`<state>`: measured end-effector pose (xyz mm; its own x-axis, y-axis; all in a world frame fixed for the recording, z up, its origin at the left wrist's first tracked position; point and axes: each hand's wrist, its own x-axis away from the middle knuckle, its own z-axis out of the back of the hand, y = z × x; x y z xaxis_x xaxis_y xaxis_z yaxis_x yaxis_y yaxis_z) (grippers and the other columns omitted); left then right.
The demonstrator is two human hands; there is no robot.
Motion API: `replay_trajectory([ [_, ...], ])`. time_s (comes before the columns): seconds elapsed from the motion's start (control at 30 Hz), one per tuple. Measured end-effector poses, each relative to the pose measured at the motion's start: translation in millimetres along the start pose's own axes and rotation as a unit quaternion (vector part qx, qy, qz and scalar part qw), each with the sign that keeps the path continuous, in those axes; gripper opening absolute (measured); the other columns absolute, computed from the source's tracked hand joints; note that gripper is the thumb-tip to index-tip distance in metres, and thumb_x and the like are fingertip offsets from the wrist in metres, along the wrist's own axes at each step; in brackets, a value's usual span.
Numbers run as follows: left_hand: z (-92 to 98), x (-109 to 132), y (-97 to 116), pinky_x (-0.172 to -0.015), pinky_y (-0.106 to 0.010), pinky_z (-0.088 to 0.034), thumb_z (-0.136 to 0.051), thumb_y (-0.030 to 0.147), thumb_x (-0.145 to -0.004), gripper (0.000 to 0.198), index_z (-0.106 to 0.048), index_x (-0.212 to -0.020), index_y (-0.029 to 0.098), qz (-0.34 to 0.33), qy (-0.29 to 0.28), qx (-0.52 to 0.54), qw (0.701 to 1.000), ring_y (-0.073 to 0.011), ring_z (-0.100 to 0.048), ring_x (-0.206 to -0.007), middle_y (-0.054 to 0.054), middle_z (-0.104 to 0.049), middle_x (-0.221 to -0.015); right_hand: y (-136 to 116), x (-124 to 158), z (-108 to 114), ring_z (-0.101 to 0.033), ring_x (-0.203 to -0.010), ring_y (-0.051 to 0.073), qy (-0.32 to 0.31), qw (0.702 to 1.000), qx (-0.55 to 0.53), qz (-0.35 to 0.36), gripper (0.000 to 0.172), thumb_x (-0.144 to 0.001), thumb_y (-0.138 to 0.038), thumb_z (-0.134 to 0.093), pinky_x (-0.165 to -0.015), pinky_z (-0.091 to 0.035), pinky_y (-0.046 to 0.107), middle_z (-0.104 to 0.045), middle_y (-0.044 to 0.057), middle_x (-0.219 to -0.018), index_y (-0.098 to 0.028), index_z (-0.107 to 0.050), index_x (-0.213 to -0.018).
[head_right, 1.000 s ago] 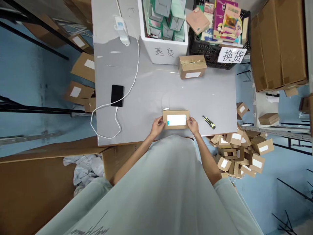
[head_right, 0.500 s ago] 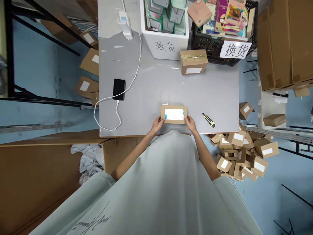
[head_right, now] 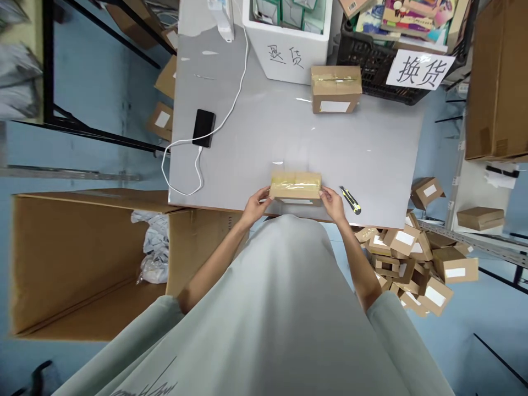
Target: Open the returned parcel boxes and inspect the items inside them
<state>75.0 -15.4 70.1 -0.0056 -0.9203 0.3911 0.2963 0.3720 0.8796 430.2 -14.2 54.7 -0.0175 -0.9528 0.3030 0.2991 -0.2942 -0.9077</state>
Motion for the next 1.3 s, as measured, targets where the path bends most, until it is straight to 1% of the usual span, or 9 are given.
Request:
replay_trajectory([
  [0.2, -10.8, -31.9, 6.5, -0.101, -0.045, -0.067, -0.075, 0.036, -0.085, 0.065, -0.074, -0.148, 0.02, -0.021, 0.024, -0.019, 0.999, -0.0265, -0.078, -0.112, -0.014, -0.08, -0.145, 3.6, -24.5, 4.1, -0.085, -0.1, 0.029, -0.012, 0.999, 0.033, -0.004, 0.05, -0.099, -0.044, -0.071, -0.107, -0.069, 0.05, -0.089, 0.01, -0.113, -0.021, -0.082, -0.141],
  [0.3, -13.1, -43.3, 6.5, -0.103, -0.047, -0.068, -0.075, 0.037, -0.087, 0.069, -0.07, -0.154, 0.02, -0.024, 0.015, -0.014, 1.0, -0.0285, -0.078, -0.118, -0.016, -0.075, -0.153, 7.3, -22.3, -3.0, -0.084, -0.109, 0.03, -0.011, 1.0, 0.015, -0.005, 0.061, -0.096, -0.041, -0.071, -0.109, -0.068, 0.049, -0.085, 0.014, -0.133, -0.02, -0.076, -0.152],
  [0.43, -19.8, -50.7, 3.3, -0.11, -0.051, -0.066, -0.077, 0.037, -0.086, 0.072, -0.067, -0.155, 0.019, -0.008, 0.0, 0.007, 1.0, -0.0327, -0.075, -0.132, -0.018, -0.071, -0.161, 10.2, -17.4, -9.5, -0.082, -0.119, 0.032, -0.016, 0.999, -0.028, -0.01, 0.075, -0.096, -0.058, -0.076, -0.107, -0.069, 0.049, -0.07, 0.017, -0.162, -0.023, -0.069, -0.161],
  [0.57, -29.1, -55.6, 2.3, -0.113, -0.053, -0.065, -0.078, 0.031, -0.081, 0.083, -0.061, -0.161, 0.015, 0.015, -0.005, -0.004, 1.0, -0.0357, -0.07, -0.144, -0.021, -0.068, -0.164, 10.5, -25.4, -12.2, -0.079, -0.122, 0.034, -0.032, 0.997, -0.058, -0.027, 0.094, -0.086, -0.067, -0.087, -0.107, -0.07, 0.052, -0.068, 0.018, -0.164, -0.023, -0.064, -0.167],
  [0.73, -39.7, -53.4, 6.5, -0.127, -0.054, -0.055, -0.083, 0.021, -0.074, 0.103, -0.051, -0.172, 0.02, 0.018, -0.018, 0.013, 1.0, -0.0334, -0.062, -0.155, -0.02, -0.059, -0.174, 5.5, -39.9, -23.3, -0.074, -0.132, 0.035, -0.043, 0.995, -0.071, -0.048, 0.109, -0.069, -0.054, -0.1, -0.108, -0.069, 0.052, -0.072, 0.014, -0.162, -0.025, -0.063, -0.167],
  [0.9, -41.6, -36.5, 11.1, -0.125, -0.054, -0.057, -0.085, 0.017, -0.078, 0.1, -0.052, -0.172, 0.022, 0.043, 0.016, 0.029, 0.999, -0.0359, -0.063, -0.156, -0.021, -0.062, -0.17, -2.0, -34.5, -27.5, -0.078, -0.124, 0.035, -0.014, 0.998, -0.026, -0.053, 0.088, -0.073, -0.042, -0.096, -0.113, -0.065, 0.053, -0.083, 0.011, -0.144, -0.025, -0.072, -0.156],
  [1.03, -30.3, -20.1, 18.6, -0.128, -0.057, -0.055, -0.086, 0.028, -0.088, 0.086, -0.056, -0.169, 0.021, 0.012, 0.075, 0.028, 0.997, -0.0363, -0.065, -0.155, -0.022, -0.07, -0.162, -8.9, -18.8, -10.4, -0.082, -0.113, 0.034, 0.035, 0.999, -0.008, -0.014, 0.06, -0.089, -0.052, -0.081, -0.109, -0.068, 0.054, -0.087, 0.014, -0.13, -0.021, -0.08, -0.14],
  [1.17, -21.8, -14.4, 27.7, -0.128, -0.055, -0.057, -0.082, 0.047, -0.096, 0.062, -0.07, -0.15, 0.018, -0.047, 0.083, 0.041, 0.995, -0.0348, -0.071, -0.148, -0.02, -0.075, -0.155, -17.8, -8.5, 7.3, -0.084, -0.103, 0.035, 0.078, 0.996, 0.021, 0.026, 0.061, -0.096, -0.065, -0.073, -0.104, -0.068, 0.053, -0.089, 0.016, -0.11, -0.017, -0.082, -0.131],
  [1.3, -27.2, -21.3, 29.3, -0.124, -0.055, -0.06, -0.082, 0.053, -0.094, 0.053, -0.078, -0.133, 0.017, -0.035, 0.064, 0.042, 0.996, -0.0342, -0.078, -0.133, -0.018, -0.081, -0.145, -18.3, -12.1, 9.5, -0.085, -0.098, 0.035, 0.08, 0.995, 0.055, 0.014, 0.056, -0.096, -0.065, -0.074, -0.103, -0.068, 0.052, -0.09, 0.014, -0.103, -0.019, -0.085, -0.125],
])
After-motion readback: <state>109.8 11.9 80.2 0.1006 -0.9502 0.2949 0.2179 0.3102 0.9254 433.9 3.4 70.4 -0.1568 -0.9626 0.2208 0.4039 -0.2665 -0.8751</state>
